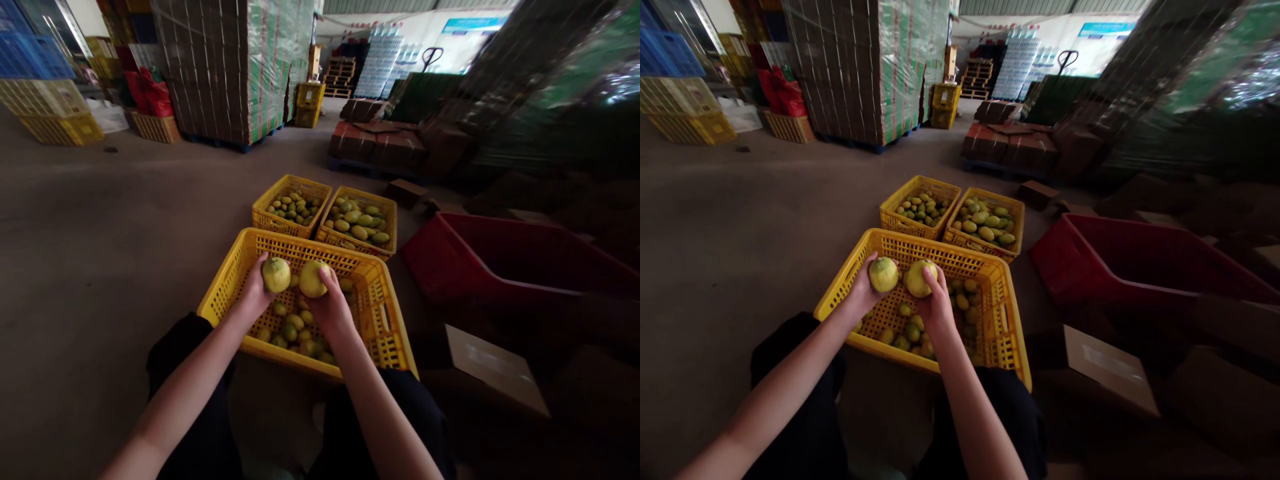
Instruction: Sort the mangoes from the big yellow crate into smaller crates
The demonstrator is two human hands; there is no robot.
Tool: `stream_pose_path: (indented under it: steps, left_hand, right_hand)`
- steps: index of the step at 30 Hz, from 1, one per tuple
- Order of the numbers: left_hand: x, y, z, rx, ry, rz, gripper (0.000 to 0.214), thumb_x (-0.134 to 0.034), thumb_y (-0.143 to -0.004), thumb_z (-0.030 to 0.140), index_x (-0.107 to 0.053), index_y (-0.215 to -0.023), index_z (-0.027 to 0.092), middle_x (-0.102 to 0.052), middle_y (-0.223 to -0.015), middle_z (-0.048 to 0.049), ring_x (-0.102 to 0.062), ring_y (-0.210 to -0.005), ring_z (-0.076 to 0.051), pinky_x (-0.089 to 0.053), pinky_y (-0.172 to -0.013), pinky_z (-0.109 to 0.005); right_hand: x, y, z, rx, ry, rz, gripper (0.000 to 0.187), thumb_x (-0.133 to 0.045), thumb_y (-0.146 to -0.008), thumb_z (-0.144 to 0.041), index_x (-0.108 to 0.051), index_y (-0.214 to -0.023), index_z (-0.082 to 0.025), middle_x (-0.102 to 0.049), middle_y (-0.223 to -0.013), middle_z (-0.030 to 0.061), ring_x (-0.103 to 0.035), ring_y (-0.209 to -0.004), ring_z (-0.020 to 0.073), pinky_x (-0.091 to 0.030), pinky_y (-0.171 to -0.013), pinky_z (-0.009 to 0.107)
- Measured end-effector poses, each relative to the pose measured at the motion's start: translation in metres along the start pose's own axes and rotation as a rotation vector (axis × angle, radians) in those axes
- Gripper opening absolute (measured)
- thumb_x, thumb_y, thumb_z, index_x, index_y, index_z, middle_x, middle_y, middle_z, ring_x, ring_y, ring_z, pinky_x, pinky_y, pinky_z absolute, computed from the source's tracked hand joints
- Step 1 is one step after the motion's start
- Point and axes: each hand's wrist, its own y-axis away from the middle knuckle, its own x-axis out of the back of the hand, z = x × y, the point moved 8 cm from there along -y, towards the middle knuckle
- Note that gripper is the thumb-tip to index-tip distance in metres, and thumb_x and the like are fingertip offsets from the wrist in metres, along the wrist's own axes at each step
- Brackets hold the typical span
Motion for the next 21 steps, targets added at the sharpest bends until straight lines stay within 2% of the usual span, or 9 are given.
stream_pose_path:
  steps: [3, 6, 10, 13, 18, 21]
  left_hand:
    - [0.000, 0.004, 0.007, 0.020, 0.101, -0.006, 0.022, -0.055, -0.084, 0.036, -0.061, -0.078, 0.015, -0.063, -0.065, -0.0034, -0.061, -0.058, -0.014, -0.052, -0.062, -0.027]
    - [0.004, 0.006, 0.005, 0.002, 0.116, 0.004, 0.021, -0.052, -0.082, 0.032, -0.061, -0.074, 0.016, -0.063, -0.065, -0.0038, -0.064, -0.064, -0.016, -0.054, -0.068, -0.029]
    - [0.007, 0.011, 0.004, -0.162, -0.043, 0.023, 0.016, -0.055, -0.071, 0.029, -0.061, -0.064, 0.015, -0.064, -0.062, -0.0046, -0.068, -0.077, -0.021, -0.052, -0.071, -0.028]
    - [0.011, 0.015, 0.009, -0.260, -0.096, 0.087, 0.012, -0.055, -0.067, 0.026, -0.060, -0.060, 0.016, -0.064, -0.060, -0.0029, -0.067, -0.077, -0.020, -0.051, -0.070, -0.026]
    - [0.020, 0.014, 0.010, -0.192, 0.037, 0.157, 0.012, -0.056, -0.068, 0.028, -0.059, -0.065, 0.017, -0.059, -0.057, 0.0009, -0.064, -0.066, -0.016, -0.049, -0.065, -0.023]
    - [0.030, 0.012, 0.008, -0.163, 0.146, 0.218, 0.014, -0.054, -0.074, 0.028, -0.055, -0.065, 0.018, -0.057, -0.057, 0.0029, -0.060, -0.058, -0.012, -0.050, -0.064, -0.021]
  right_hand:
    - [0.005, -0.001, -0.002, 0.019, -0.008, 0.033, 0.033, -0.074, -0.066, -0.047, -0.057, -0.088, -0.028, -0.066, -0.092, -0.0012, -0.063, -0.084, 0.0205, -0.054, -0.065, 0.033]
    - [0.003, 0.004, 0.000, 0.048, 0.080, 0.020, 0.032, -0.074, -0.067, -0.048, -0.060, -0.089, -0.027, -0.066, -0.090, -0.0012, -0.062, -0.081, 0.0195, -0.052, -0.064, 0.030]
    - [-0.004, 0.012, 0.009, 0.116, 0.256, 0.000, 0.037, -0.079, -0.062, -0.041, -0.064, -0.093, -0.025, -0.065, -0.087, -0.0018, -0.059, -0.076, 0.0158, -0.049, -0.064, 0.024]
    - [-0.006, 0.012, 0.015, 0.145, 0.311, -0.024, 0.037, -0.078, -0.062, -0.039, -0.064, -0.093, -0.024, -0.063, -0.086, -0.0026, -0.057, -0.076, 0.0141, -0.048, -0.067, 0.024]
    - [-0.008, 0.010, 0.016, 0.165, 0.405, -0.097, 0.041, -0.082, -0.059, -0.037, -0.064, -0.095, -0.025, -0.061, -0.086, -0.0028, -0.055, -0.075, 0.0144, -0.046, -0.065, 0.023]
    - [-0.011, 0.011, 0.022, 0.090, 0.337, -0.136, 0.042, -0.083, -0.058, -0.035, -0.064, -0.094, -0.025, -0.061, -0.082, -0.0037, -0.054, -0.071, 0.0130, -0.045, -0.063, 0.023]
